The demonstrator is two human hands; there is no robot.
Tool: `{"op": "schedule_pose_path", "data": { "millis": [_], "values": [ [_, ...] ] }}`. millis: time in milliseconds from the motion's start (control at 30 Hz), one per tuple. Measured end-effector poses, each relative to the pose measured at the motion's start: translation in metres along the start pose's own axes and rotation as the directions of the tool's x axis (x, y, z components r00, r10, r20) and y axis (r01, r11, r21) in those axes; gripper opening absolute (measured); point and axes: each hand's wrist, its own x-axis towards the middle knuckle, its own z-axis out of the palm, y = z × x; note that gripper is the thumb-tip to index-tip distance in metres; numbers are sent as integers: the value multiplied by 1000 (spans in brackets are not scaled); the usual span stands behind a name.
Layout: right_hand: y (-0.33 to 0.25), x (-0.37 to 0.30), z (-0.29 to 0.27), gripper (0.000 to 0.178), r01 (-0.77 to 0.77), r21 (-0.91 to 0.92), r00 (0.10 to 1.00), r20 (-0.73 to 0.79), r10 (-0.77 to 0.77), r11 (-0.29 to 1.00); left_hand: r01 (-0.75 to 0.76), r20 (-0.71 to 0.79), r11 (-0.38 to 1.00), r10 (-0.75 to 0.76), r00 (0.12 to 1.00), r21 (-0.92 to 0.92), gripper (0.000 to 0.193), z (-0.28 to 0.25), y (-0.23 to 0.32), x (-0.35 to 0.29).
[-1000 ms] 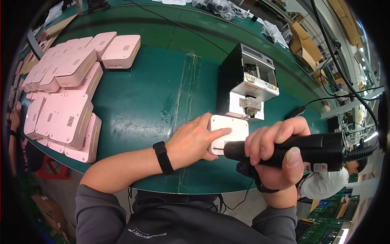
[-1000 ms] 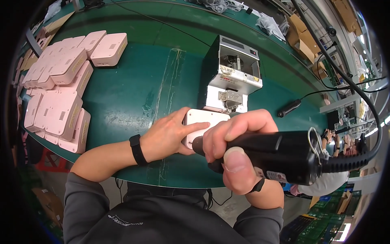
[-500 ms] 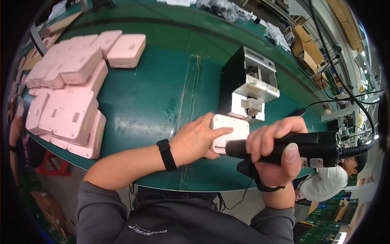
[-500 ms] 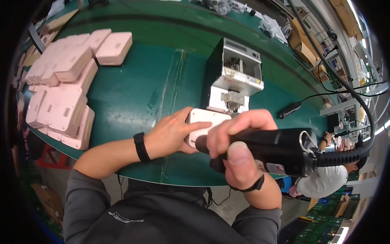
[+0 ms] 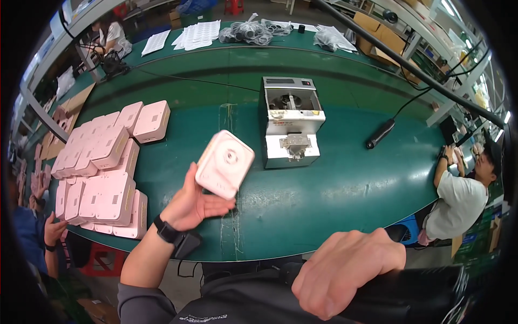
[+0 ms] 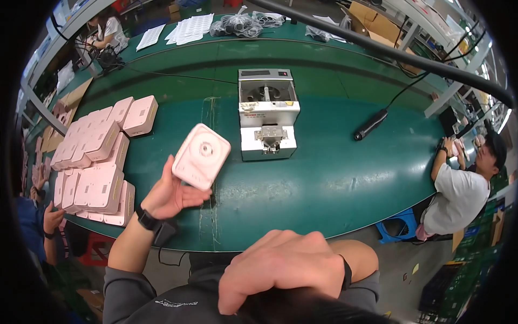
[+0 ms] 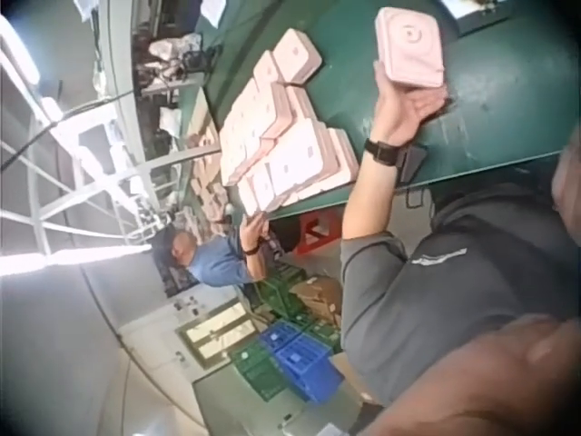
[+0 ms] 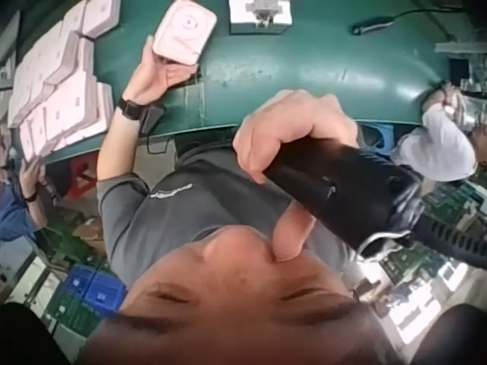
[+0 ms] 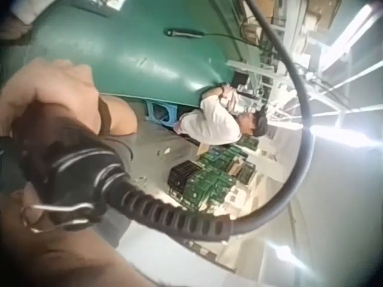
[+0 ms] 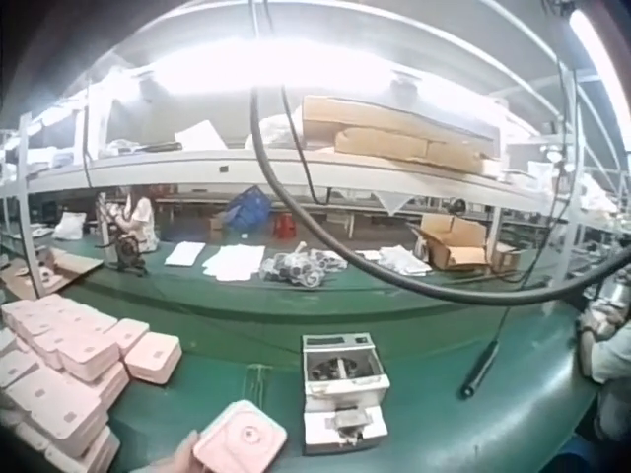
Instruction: Using an electric screwdriver to assemble components into pink plastic electronic housings on a factory production line.
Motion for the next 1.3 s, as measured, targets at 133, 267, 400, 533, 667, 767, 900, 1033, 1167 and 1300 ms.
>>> {"op": "schedule_pose_path", "data": {
  "millis": [133,267,400,533,667,767,900,1033,1167,1300],
  "values": [
    [-32,-1,-7,63,-47,-191,993,97,66,980,-69,41,987,75,996,-142,70,-39,13,59],
    [-10,-24,-13,19,104,-111,984,153,-86,988,-402,-319,915,374,871,-24,64,-15,31,119],
    [-38,-27,-9,65,17,-279,995,103,13,960,-548,-406,810,582,704,211,64,7,44,137],
    [-39,-14,-7,65,15,-309,993,116,23,951,-499,-150,520,782,605,694,70,13,37,86],
    [-16,-16,-8,65,-15,-208,984,169,51,978,-172,15,99,827,562,980,74,27,-4,-39],
    [11,-23,5,36,84,-62,984,161,-73,995,205,183,-289,890,418,935,76,22,1,-96],
    [-2,-11,19,48,2,-133,957,289,37,991,722,40,-282,942,333,631,73,-5,-5,-164],
    [22,-10,22,60,43,-68,928,371,-15,997,788,-108,-262,918,382,558,70,-28,-14,-191],
    [38,-16,30,38,191,15,968,162,-191,981,620,123,-391,895,430,680,65,-29,-26,-177],
    [41,-19,10,45,136,-65,990,-19,-138,989,259,288,-576,688,666,775,51,-12,-40,-157]
  ]
}}
